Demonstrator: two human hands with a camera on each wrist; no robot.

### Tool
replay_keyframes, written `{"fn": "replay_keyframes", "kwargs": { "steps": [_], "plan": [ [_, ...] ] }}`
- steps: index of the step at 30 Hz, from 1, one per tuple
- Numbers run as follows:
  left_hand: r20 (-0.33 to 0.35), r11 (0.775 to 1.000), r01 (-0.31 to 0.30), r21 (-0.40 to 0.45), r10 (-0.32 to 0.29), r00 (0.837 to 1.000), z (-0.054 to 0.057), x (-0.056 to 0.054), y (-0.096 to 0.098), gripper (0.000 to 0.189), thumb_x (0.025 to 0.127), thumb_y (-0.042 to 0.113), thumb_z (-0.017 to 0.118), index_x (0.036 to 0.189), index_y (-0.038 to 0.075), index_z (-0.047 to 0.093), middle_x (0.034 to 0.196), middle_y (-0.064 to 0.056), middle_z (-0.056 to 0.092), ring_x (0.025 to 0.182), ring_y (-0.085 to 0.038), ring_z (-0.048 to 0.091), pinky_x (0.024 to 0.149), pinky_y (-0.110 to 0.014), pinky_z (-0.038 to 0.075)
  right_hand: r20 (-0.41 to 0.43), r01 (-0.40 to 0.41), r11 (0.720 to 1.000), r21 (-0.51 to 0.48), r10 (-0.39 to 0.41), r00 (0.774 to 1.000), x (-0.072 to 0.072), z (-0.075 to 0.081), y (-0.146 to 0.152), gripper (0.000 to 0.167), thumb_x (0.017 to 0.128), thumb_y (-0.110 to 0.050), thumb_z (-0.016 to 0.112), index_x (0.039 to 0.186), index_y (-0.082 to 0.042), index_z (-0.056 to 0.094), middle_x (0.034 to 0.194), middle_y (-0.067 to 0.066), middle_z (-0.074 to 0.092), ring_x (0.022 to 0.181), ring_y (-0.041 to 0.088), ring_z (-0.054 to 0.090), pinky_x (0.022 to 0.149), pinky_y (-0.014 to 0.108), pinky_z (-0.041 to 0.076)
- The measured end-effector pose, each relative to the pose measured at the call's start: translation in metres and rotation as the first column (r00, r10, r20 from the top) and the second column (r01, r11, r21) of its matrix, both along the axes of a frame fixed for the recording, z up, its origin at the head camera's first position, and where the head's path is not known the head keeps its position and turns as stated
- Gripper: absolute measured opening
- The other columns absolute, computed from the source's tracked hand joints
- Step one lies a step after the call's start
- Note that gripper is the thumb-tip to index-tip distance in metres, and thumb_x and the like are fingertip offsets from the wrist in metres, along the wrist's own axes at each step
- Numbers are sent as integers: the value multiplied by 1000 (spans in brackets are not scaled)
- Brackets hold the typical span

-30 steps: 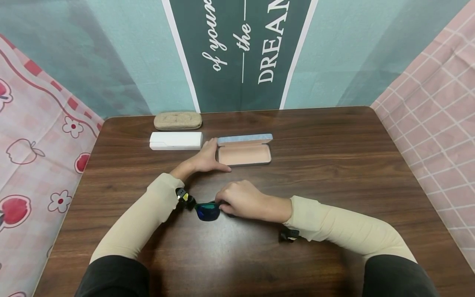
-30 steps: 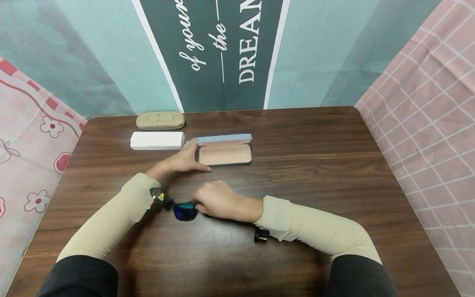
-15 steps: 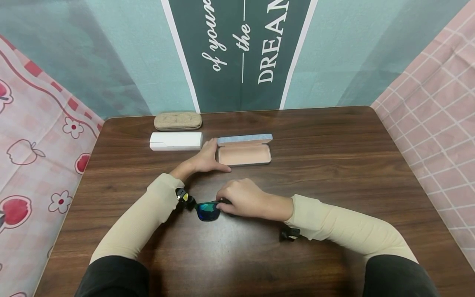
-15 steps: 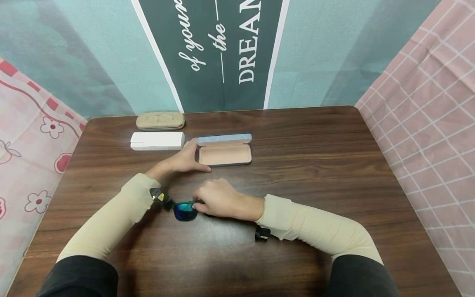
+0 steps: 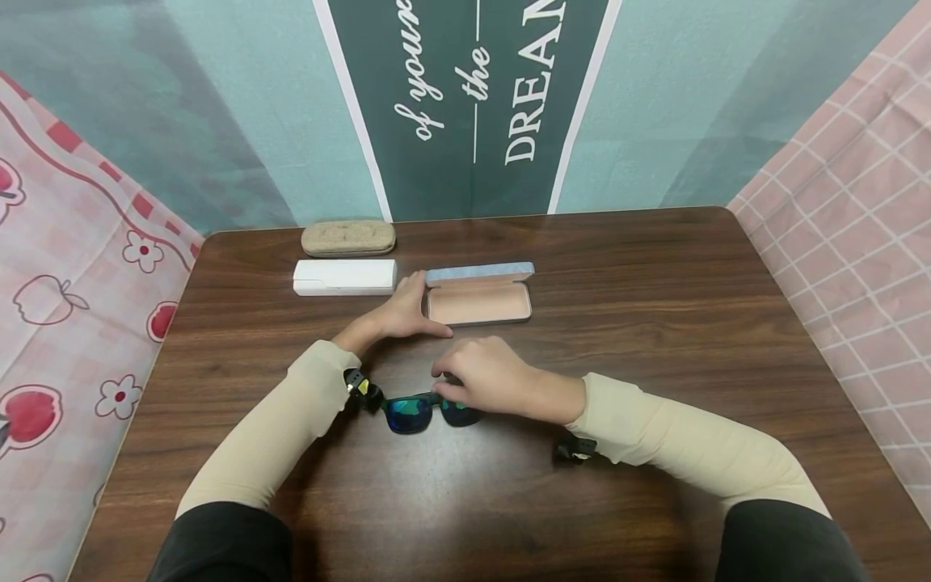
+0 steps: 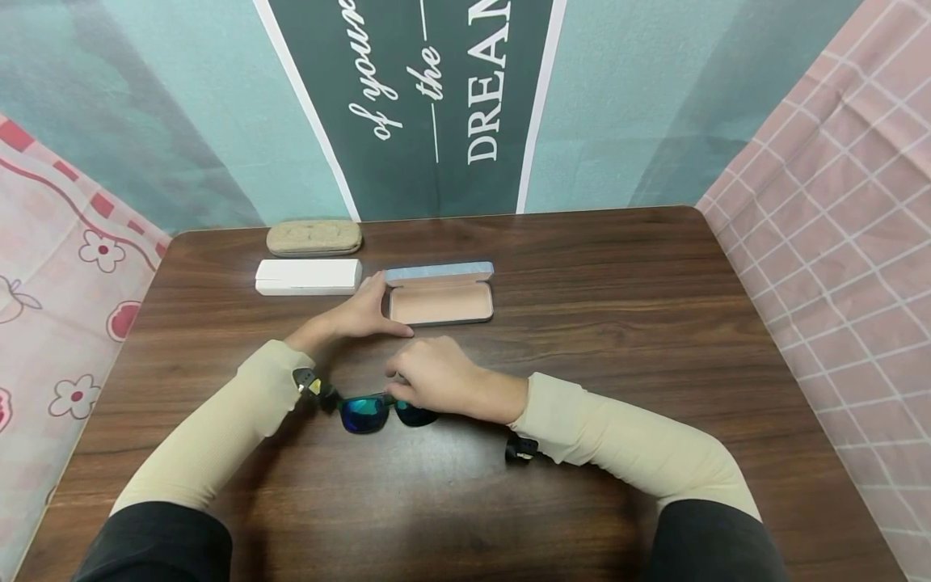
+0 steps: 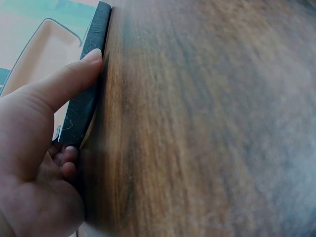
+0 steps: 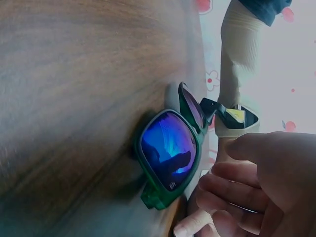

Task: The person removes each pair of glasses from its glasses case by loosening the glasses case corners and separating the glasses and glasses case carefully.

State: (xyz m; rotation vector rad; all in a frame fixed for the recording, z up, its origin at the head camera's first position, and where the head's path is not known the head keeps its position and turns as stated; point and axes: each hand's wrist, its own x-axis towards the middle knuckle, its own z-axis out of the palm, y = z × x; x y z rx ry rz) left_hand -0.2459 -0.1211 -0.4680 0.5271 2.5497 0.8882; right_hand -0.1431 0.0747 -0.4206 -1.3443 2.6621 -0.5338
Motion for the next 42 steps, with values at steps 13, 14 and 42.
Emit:
{"fn": "replay_keyframes", "kwargs": {
  "steps": [13,14,42],
  "plan": [
    [-12,1000,11,-5,-11,1000,2,-1,-1,95,78,39,88,144,-1,32,134,-20,42,123,-31,37,103,-47,40,-50,15,998,-55,-18,999,-8,9,11,30,95,-32,73,116,-11,76,116,2,71,107,16,64,88,33,55],
    [-14,1000,13,-6,-13,1000,1,-1,-1,94,79,38,88,143,-1,32,133,-20,43,122,-32,37,103,-47,40,-61,12,998,-63,-16,998,-9,10,12,32,95,-33,73,118,-11,75,119,4,70,110,17,63,91,34,54],
    [20,999,25,45,-26,999,5,0,-3,102,82,38,84,152,-6,24,148,-26,37,135,-39,33,111,-55,35,-152,31,998,-59,-40,988,-25,16,24,63,97,-45,68,152,-20,51,160,17,37,151,37,26,121,61,11]
  ]
}}
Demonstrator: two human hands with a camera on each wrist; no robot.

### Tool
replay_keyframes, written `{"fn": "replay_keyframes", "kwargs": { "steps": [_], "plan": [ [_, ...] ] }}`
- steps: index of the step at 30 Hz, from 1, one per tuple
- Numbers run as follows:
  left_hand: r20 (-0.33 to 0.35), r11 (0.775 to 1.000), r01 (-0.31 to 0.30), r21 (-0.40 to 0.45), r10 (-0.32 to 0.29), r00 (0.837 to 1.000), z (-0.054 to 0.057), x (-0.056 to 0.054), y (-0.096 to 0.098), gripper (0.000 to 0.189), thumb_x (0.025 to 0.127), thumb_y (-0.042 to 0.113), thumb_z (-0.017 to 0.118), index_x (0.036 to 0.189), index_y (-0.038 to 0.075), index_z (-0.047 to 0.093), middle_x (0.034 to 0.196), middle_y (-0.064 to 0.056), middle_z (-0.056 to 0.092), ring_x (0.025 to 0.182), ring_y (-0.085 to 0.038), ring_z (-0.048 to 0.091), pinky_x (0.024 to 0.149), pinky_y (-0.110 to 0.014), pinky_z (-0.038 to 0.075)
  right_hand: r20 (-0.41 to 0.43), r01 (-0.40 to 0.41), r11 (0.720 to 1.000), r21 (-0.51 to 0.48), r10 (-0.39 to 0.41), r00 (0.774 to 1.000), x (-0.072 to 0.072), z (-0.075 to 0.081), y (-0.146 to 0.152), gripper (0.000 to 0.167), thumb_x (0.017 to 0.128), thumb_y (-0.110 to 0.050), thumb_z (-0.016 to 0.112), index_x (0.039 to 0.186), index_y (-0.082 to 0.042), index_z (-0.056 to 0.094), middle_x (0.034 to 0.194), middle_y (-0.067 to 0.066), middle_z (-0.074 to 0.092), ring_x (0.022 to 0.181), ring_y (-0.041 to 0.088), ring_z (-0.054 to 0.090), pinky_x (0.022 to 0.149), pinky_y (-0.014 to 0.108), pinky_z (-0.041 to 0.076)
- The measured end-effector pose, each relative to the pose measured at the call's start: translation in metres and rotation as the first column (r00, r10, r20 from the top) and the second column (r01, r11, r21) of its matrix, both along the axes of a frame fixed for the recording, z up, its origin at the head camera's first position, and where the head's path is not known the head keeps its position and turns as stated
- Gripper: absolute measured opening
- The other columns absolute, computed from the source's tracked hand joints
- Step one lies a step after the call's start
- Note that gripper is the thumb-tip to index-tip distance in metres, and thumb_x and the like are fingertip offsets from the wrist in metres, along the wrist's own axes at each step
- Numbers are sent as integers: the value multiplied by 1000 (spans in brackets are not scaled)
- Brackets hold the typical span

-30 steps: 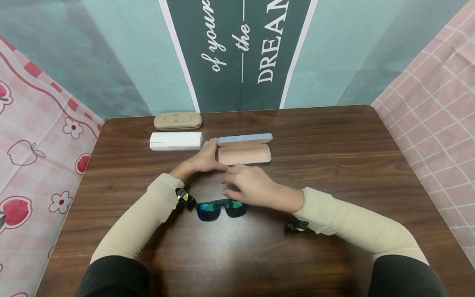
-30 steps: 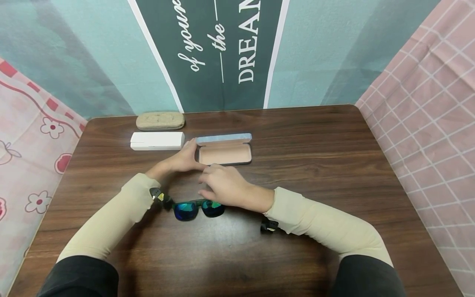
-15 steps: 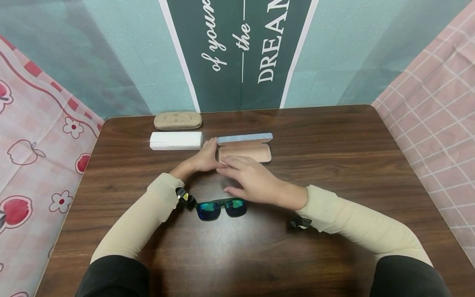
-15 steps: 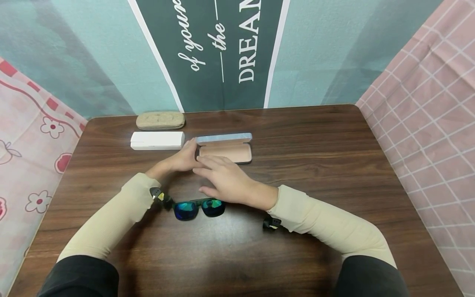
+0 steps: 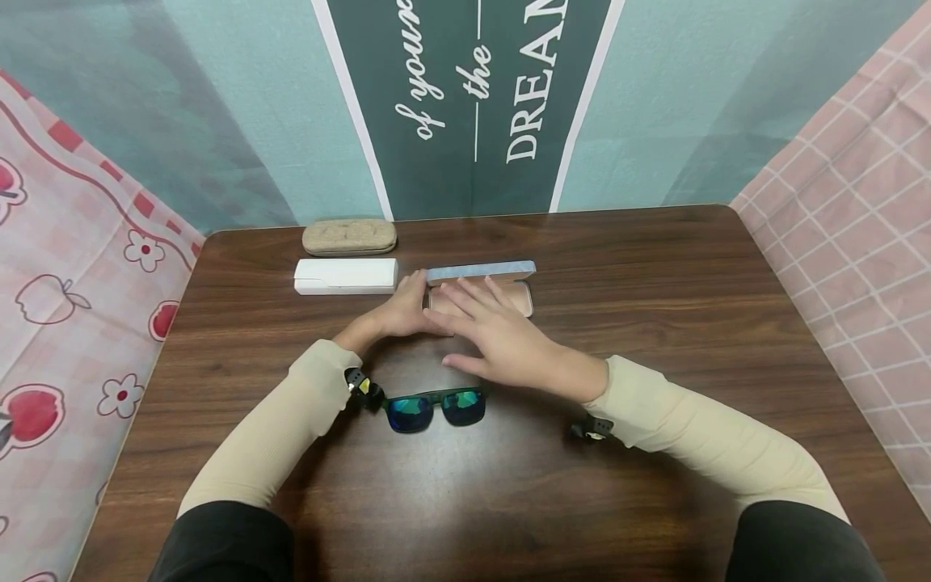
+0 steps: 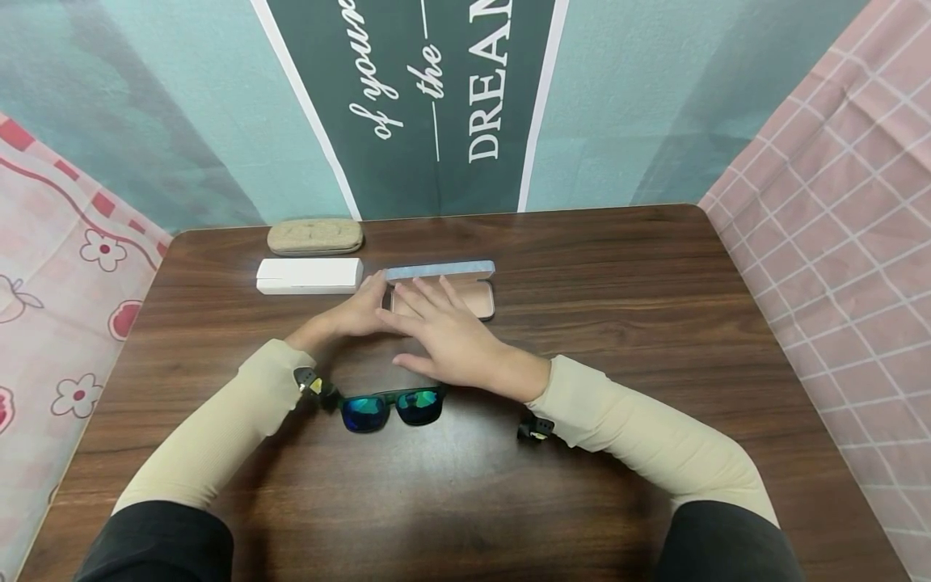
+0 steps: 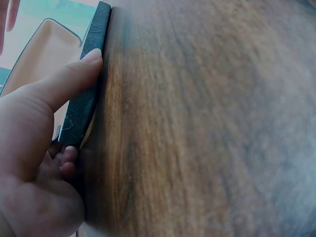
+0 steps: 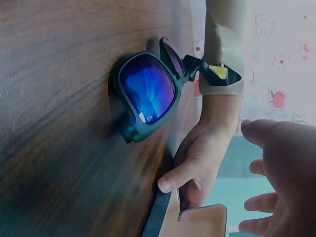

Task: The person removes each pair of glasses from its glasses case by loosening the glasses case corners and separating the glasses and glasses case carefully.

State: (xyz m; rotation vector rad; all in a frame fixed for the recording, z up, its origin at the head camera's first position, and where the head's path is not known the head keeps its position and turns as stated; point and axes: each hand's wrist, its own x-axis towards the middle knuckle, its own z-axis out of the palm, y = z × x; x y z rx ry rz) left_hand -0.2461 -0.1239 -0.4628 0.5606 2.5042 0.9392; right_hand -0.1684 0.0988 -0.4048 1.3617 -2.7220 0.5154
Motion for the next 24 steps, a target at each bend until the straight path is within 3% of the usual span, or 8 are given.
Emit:
{"fn": "replay_keyframes", "kwargs": {
  "steps": [4,11,16,24],
  "plan": [
    [25,1000,-2,-2,2,1000,-1,0,0,108,80,41,87,153,-6,22,147,-27,36,134,-39,33,109,-56,37,18,49,999,20,-50,999,-3,2,2,63,96,-47,68,151,-23,52,162,17,34,152,38,23,120,64,10],
    [38,1000,-3,-11,3,999,-3,1,0,117,82,39,85,158,-7,9,161,-28,21,146,-41,22,116,-57,28,55,109,992,61,-112,992,-8,7,5,66,97,-53,64,155,-27,45,166,16,24,154,37,12,119,65,3],
    [12,1000,3,1,-3,1000,-4,0,0,108,80,39,87,154,-4,21,150,-25,34,136,-38,32,112,-55,34,67,139,988,59,-143,987,-15,9,9,66,99,-53,61,156,-25,43,167,15,22,155,35,10,120,64,3],
    [10,1000,-2,-14,2,1000,-2,1,1,110,79,42,87,154,-4,21,145,-23,38,130,-35,35,108,-53,37,74,188,980,60,-192,979,-24,7,14,64,100,-50,60,155,-23,45,166,16,25,155,34,13,119,66,6]
  ]
}}
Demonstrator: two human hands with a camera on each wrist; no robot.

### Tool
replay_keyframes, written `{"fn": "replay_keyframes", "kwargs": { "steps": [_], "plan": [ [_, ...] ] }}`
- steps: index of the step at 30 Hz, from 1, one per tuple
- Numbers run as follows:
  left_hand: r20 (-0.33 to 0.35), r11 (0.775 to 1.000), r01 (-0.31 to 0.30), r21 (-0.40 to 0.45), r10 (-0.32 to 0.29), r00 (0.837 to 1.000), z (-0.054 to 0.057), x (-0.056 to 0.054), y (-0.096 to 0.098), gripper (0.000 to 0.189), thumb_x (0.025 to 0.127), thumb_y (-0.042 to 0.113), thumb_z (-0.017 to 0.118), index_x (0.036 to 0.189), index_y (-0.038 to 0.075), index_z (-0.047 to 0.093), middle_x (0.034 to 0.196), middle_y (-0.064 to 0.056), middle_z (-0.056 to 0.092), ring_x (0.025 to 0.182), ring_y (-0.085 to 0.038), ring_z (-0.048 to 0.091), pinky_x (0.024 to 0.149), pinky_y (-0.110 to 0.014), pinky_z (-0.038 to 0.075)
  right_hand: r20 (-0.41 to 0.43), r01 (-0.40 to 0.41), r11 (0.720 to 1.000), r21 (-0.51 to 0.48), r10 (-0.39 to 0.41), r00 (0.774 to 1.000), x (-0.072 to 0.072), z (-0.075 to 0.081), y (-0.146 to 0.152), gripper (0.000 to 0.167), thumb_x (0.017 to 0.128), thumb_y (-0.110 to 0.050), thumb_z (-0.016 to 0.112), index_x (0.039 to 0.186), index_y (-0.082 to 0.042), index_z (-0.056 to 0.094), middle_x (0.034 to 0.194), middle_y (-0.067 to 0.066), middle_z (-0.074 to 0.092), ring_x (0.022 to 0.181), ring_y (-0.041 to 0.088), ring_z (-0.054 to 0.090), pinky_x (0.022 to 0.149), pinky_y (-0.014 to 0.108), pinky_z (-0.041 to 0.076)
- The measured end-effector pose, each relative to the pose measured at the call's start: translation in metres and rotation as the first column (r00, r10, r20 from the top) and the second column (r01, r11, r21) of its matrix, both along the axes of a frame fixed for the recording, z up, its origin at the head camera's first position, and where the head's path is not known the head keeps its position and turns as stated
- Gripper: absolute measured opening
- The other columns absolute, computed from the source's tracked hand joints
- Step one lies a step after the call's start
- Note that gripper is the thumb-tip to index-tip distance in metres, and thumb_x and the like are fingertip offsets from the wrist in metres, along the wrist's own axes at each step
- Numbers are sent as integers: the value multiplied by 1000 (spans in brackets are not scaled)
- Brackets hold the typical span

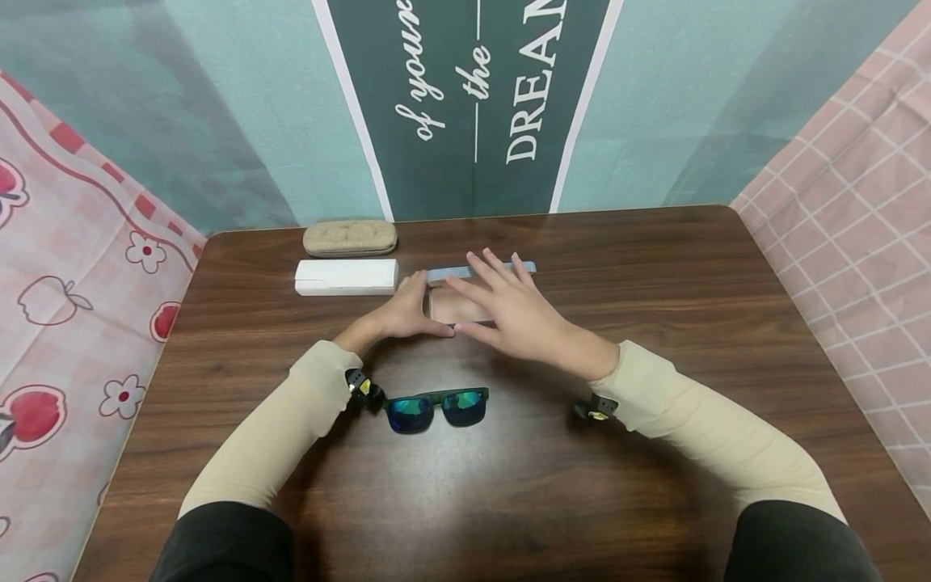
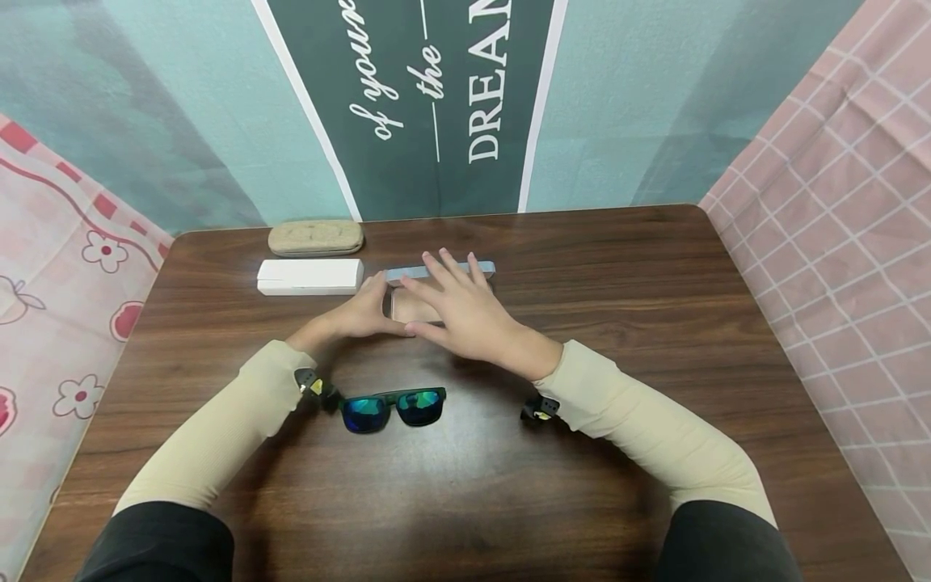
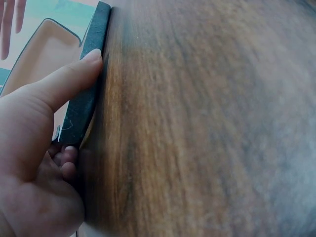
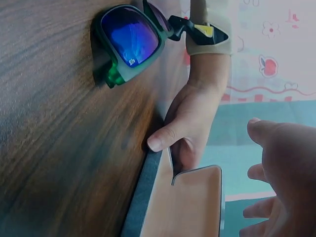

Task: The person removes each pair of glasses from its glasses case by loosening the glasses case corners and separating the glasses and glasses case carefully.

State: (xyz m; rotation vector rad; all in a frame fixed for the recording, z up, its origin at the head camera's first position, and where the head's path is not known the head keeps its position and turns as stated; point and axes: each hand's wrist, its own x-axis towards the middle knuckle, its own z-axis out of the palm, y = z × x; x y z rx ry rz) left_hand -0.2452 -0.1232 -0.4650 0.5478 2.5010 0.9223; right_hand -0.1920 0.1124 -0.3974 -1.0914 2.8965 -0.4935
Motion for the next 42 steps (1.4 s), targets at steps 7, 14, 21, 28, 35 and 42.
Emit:
{"fn": "replay_keyframes", "kwargs": {
  "steps": [7,14,21,28,35,42],
  "plan": [
    [-4,1000,-2,-6,2,1000,1,0,0,102,78,43,87,148,-4,29,139,-22,41,126,-34,38,105,-51,40,14,28,999,-21,-28,1000,-7,-2,5,64,99,-49,62,155,-21,47,164,18,28,154,36,15,119,65,5],
    [-2,1000,-12,-7,12,1000,1,0,1,106,78,43,88,151,-3,27,140,-22,41,125,-33,38,105,-51,40,11,78,997,-27,-78,997,-17,-3,11,66,99,-49,63,156,-22,45,164,17,29,154,34,17,121,62,4],
    [-3,1000,-13,-6,13,1000,1,1,2,105,77,42,89,149,-4,27,138,-22,41,124,-32,38,105,-50,40,30,133,990,-38,-132,991,-28,-9,19,67,98,-48,64,156,-20,44,163,18,31,153,36,21,119,66,9],
    [-14,1000,-13,-6,13,1000,0,0,2,98,78,41,88,145,-3,32,133,-19,43,120,-31,38,101,-48,41,58,167,984,-57,-164,985,-37,-14,26,67,99,-47,63,155,-14,45,162,20,33,152,38,23,118,67,10],
    [-13,999,-24,-25,24,1000,-2,-1,2,110,77,43,88,152,-5,23,140,-22,41,128,-33,36,108,-50,38,112,191,977,-99,-180,977,-41,-15,30,65,101,-45,60,155,-11,45,161,22,32,151,41,25,119,66,10],
    [-14,999,-24,-22,24,1000,-1,0,2,109,77,43,88,151,-4,24,138,-21,41,127,-32,37,107,-49,38,137,218,967,-134,-200,970,-45,-20,32,63,102,-42,60,153,-6,46,159,24,35,149,41,29,118,60,23]
  ]
}}
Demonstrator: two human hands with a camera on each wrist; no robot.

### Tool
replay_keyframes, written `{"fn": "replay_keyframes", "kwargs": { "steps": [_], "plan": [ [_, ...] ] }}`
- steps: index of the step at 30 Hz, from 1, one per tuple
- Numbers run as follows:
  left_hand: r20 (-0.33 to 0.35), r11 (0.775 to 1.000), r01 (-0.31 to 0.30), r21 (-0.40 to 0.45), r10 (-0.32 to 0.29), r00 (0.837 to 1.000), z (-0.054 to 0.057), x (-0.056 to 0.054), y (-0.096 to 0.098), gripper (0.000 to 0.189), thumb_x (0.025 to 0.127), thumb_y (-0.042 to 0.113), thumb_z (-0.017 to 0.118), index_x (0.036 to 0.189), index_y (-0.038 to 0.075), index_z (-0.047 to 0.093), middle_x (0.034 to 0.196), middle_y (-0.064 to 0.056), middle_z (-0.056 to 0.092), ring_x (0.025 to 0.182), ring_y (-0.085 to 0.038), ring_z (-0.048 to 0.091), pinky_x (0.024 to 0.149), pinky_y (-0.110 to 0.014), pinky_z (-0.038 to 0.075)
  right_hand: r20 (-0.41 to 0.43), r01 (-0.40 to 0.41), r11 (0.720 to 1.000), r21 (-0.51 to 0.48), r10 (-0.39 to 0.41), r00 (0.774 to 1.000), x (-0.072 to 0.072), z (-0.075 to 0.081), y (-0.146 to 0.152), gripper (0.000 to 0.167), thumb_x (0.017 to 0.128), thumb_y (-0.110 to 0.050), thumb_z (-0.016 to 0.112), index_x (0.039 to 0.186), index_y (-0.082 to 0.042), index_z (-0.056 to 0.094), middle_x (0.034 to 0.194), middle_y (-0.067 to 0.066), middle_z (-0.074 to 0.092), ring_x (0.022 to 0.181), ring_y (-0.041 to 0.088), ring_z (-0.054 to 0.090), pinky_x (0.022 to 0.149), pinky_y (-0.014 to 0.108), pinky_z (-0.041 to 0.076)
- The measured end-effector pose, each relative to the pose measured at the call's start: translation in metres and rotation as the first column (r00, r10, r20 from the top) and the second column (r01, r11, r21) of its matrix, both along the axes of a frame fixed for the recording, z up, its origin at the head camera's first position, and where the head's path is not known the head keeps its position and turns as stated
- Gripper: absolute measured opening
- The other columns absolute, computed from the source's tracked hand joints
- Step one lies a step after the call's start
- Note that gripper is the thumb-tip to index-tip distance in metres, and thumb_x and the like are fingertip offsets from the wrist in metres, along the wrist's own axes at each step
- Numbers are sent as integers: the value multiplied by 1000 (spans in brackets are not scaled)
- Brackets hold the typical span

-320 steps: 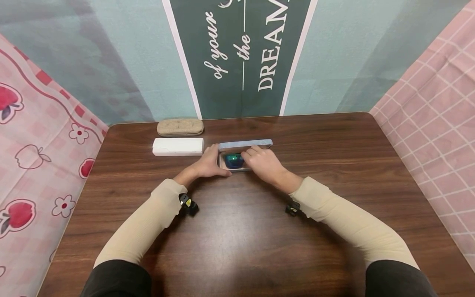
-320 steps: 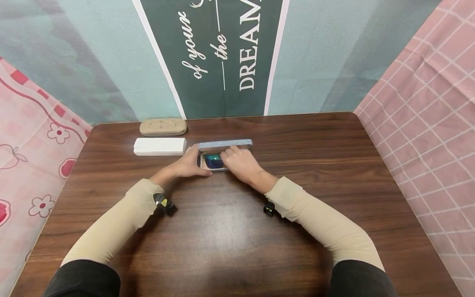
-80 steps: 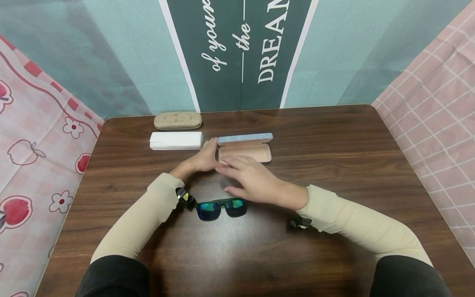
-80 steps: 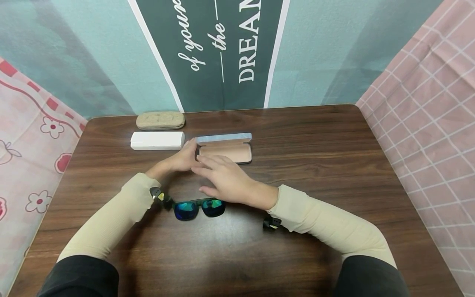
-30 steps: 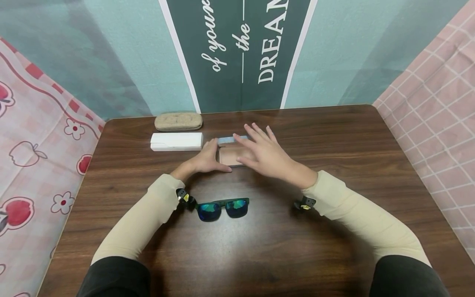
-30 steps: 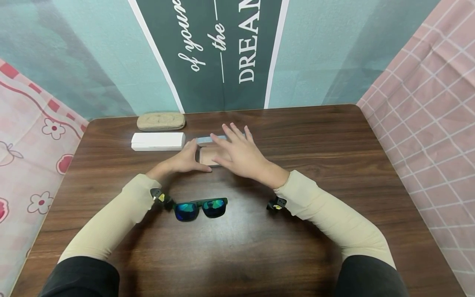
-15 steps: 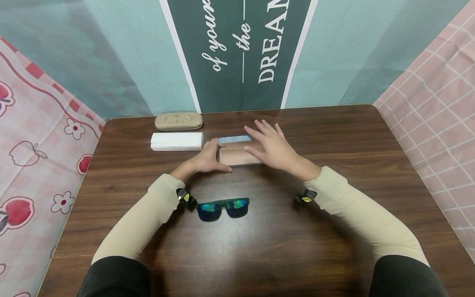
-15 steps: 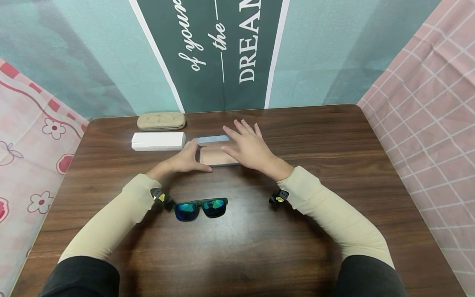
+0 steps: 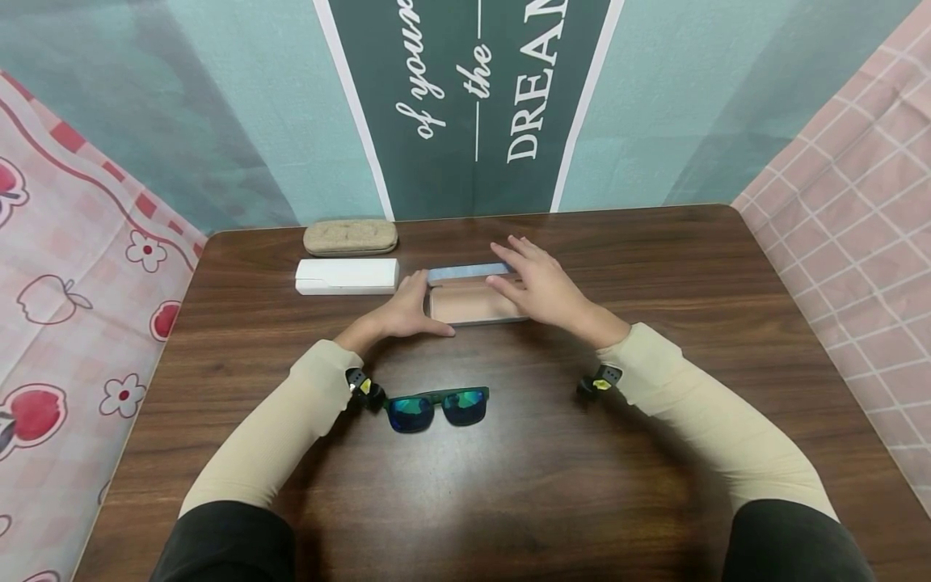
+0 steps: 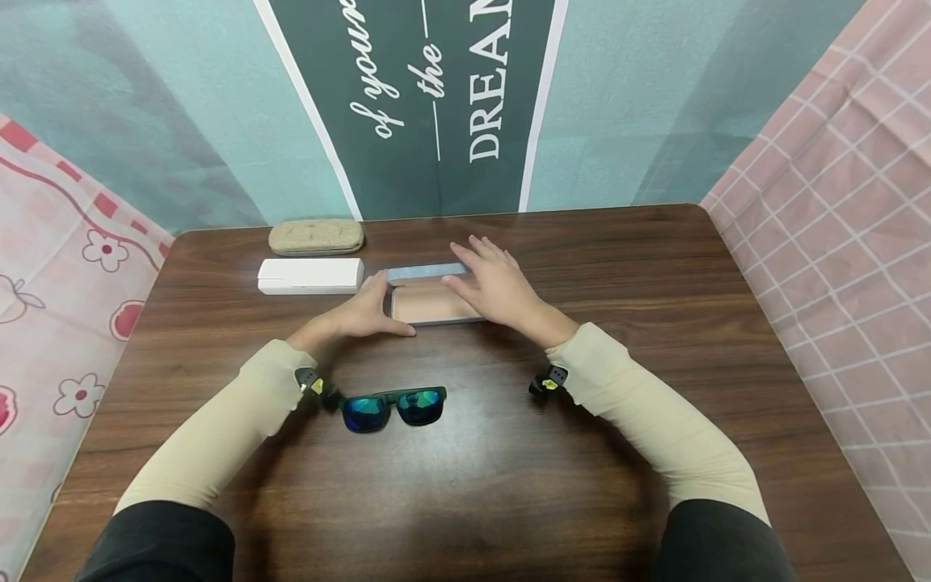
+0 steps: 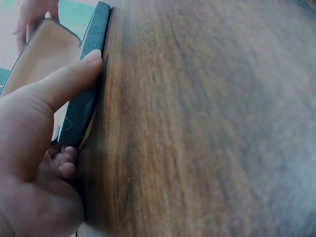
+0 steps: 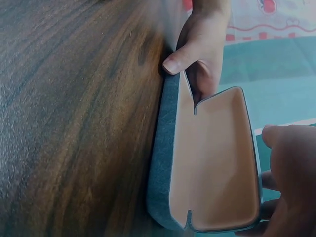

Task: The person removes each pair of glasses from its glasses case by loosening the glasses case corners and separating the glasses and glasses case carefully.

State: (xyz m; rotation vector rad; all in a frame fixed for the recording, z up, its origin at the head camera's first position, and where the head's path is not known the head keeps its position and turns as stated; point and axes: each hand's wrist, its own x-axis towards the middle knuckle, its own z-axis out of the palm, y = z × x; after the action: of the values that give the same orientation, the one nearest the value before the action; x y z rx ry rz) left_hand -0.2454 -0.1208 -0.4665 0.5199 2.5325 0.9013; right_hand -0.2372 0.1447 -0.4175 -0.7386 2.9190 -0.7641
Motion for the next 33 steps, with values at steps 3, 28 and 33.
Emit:
{"fn": "replay_keyframes", "kwargs": {
  "steps": [3,28,33],
  "plan": [
    [-5,1000,1,5,-1,1000,0,0,0,105,77,43,88,148,-4,28,134,-20,42,123,-32,37,105,-49,39,30,22,999,-35,-21,999,-2,-2,0,62,104,-41,57,152,-2,46,157,25,38,148,40,32,118,56,28],
    [-25,1000,7,-7,-7,1000,0,1,-1,103,76,43,89,146,-5,29,133,-21,43,123,-33,37,106,-48,39,298,217,967,-132,-170,939,-6,-12,6,74,106,-50,45,156,3,28,153,28,42,131,41,53,107,56,43],
    [-24,1000,7,-7,-7,1000,0,0,-1,106,76,43,89,148,-5,28,134,-21,42,124,-33,37,107,-49,38,369,264,954,-142,-196,909,-8,-13,9,74,103,-54,49,152,0,37,149,25,47,134,39,50,109,56,40]
  ]
}}
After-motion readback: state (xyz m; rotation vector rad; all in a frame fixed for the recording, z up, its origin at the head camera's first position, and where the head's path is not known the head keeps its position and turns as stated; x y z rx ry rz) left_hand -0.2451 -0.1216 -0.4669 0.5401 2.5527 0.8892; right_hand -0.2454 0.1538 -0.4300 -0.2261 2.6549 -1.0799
